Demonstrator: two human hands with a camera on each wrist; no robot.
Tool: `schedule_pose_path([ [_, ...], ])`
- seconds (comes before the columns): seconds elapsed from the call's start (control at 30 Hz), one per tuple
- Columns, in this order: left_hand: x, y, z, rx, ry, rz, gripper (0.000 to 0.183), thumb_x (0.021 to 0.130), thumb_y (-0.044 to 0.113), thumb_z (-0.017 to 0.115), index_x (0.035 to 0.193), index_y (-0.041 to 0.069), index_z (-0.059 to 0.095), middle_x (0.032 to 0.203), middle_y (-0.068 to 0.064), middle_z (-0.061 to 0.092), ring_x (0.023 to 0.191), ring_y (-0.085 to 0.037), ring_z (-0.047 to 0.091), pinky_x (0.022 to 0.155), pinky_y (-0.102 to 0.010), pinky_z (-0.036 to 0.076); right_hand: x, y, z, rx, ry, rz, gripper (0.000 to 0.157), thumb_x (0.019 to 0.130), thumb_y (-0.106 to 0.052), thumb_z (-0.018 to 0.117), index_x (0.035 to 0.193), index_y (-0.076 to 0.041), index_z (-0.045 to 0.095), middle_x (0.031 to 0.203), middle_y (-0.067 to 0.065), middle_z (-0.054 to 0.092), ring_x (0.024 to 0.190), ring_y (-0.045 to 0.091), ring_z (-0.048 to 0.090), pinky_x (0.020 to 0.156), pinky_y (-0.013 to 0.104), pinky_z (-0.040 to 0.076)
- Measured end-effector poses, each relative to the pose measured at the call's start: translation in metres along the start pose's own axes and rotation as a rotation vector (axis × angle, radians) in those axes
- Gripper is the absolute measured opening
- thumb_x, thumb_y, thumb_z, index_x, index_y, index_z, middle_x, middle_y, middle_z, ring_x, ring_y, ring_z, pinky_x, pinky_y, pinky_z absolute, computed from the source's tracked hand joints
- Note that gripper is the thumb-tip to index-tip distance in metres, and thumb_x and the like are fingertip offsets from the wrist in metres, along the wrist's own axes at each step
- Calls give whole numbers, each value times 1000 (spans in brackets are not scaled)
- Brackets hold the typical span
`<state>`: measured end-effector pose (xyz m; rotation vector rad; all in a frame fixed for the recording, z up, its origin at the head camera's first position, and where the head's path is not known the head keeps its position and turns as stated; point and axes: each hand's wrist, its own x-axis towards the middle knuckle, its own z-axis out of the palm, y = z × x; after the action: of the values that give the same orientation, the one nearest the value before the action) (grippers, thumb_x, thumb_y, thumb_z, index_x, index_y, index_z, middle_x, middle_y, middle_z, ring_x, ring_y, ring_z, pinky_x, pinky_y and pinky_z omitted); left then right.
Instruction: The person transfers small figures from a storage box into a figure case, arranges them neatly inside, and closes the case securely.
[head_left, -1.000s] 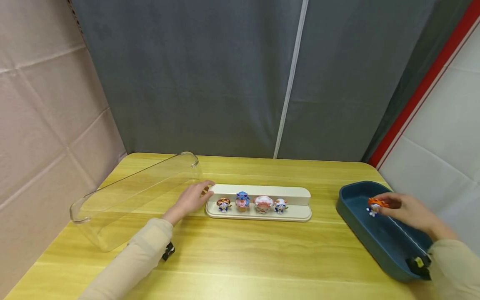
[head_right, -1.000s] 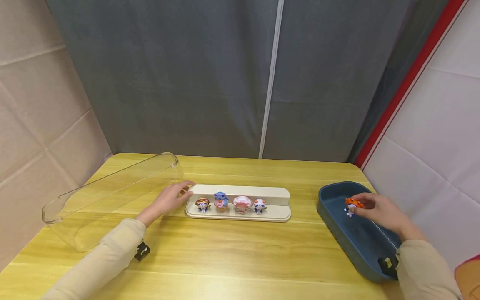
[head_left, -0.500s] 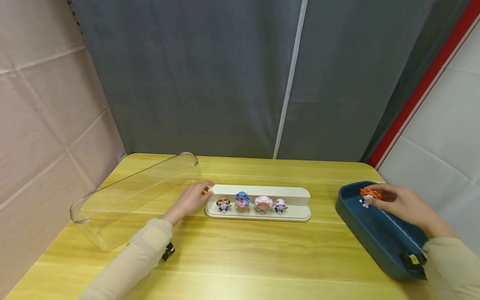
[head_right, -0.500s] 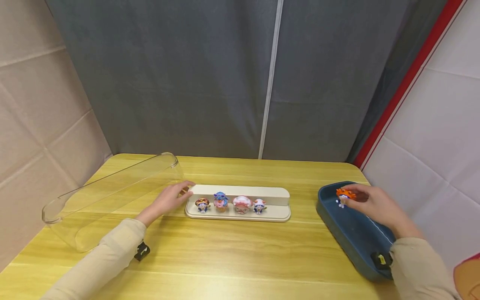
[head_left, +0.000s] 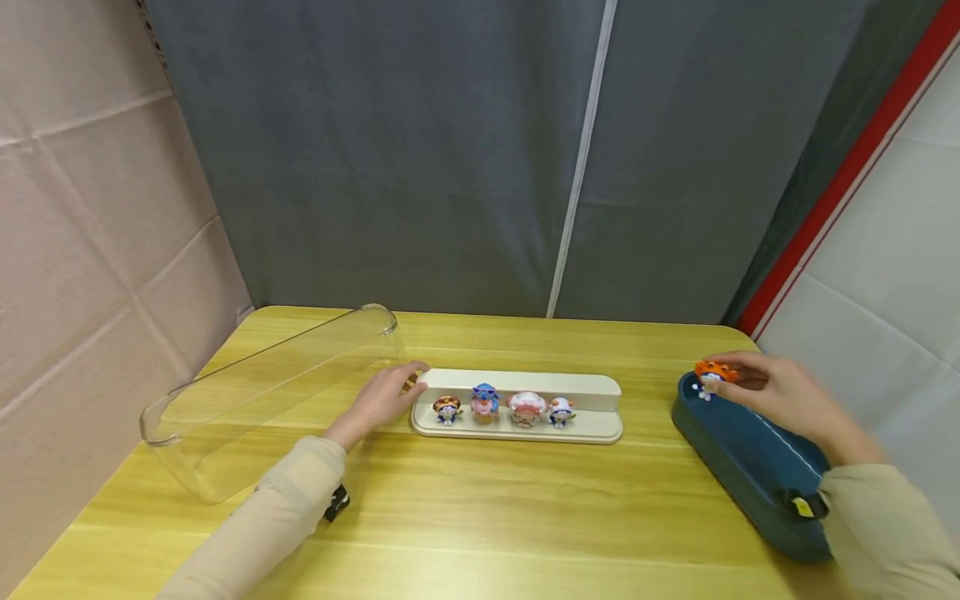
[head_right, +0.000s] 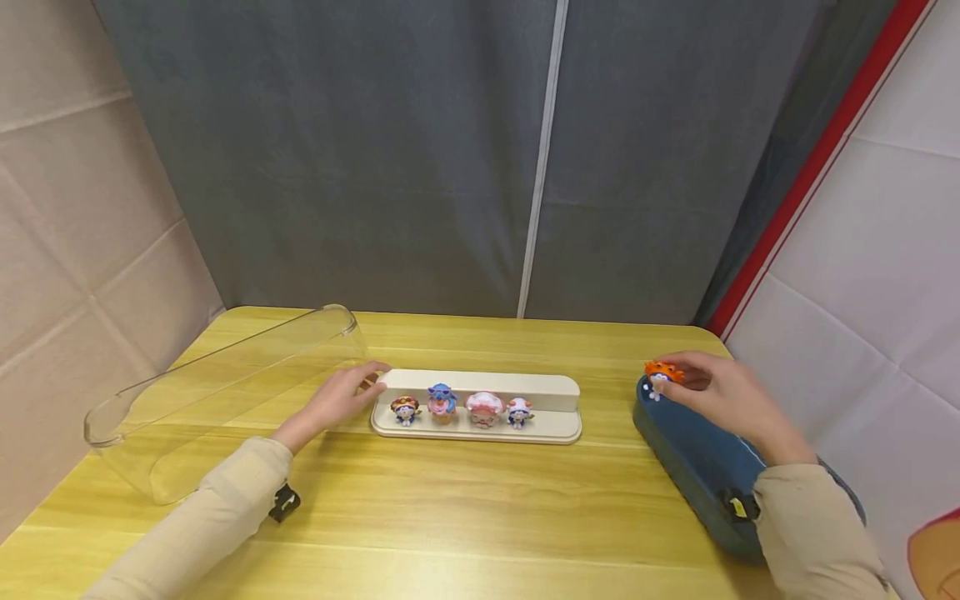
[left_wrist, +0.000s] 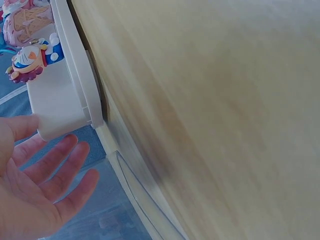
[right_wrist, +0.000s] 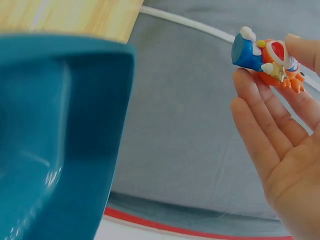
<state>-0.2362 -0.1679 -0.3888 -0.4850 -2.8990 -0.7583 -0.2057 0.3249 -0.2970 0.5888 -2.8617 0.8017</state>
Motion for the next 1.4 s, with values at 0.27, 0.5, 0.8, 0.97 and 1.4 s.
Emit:
schedule_pose_path([
  [0.27,0,0,0,-1,2,3,30,89,21,54,116,10,54,97,-8,61,86,-21,57,72,-37,47,8,-15,11,42,22,-31,40,83,-26,63,115,-3,56,99,10,59,78,-2,55,63,18,47],
  [0.5,0,0,-1,-4,2,7,30,89,20,54,116,9,54,97,-8,61,86,-21,57,72,-37,47,15,-23,27,109,8,-84,37,84,-21,62,114,-2,56,101,11,58,80,5,57,66,18,47],
  [0.8,0,-1,0,-7,0,7,30,89,21,54,116,9,54,97,-8,61,87,-21,57,72,-38,46,21,-28,48,145,-42,-72,39,84,-29,60,115,-6,56,101,6,60,83,15,59,70,25,49],
  [0.97,0,-1,0,-5,-3,5,30,89,21,54,116,10,54,97,-7,61,87,-21,57,72,-37,46,25,-30,60,152,-45,-98,37,83,-28,62,114,-8,57,100,3,60,84,14,58,72,27,48],
  [1.4,0,0,0,0,-11,-18,30,89,23,53,117,10,54,97,-7,61,87,-21,57,73,-37,46,31,-39,82,226,-83,-100,34,82,-26,63,111,-8,58,102,4,59,89,18,55,77,37,46],
])
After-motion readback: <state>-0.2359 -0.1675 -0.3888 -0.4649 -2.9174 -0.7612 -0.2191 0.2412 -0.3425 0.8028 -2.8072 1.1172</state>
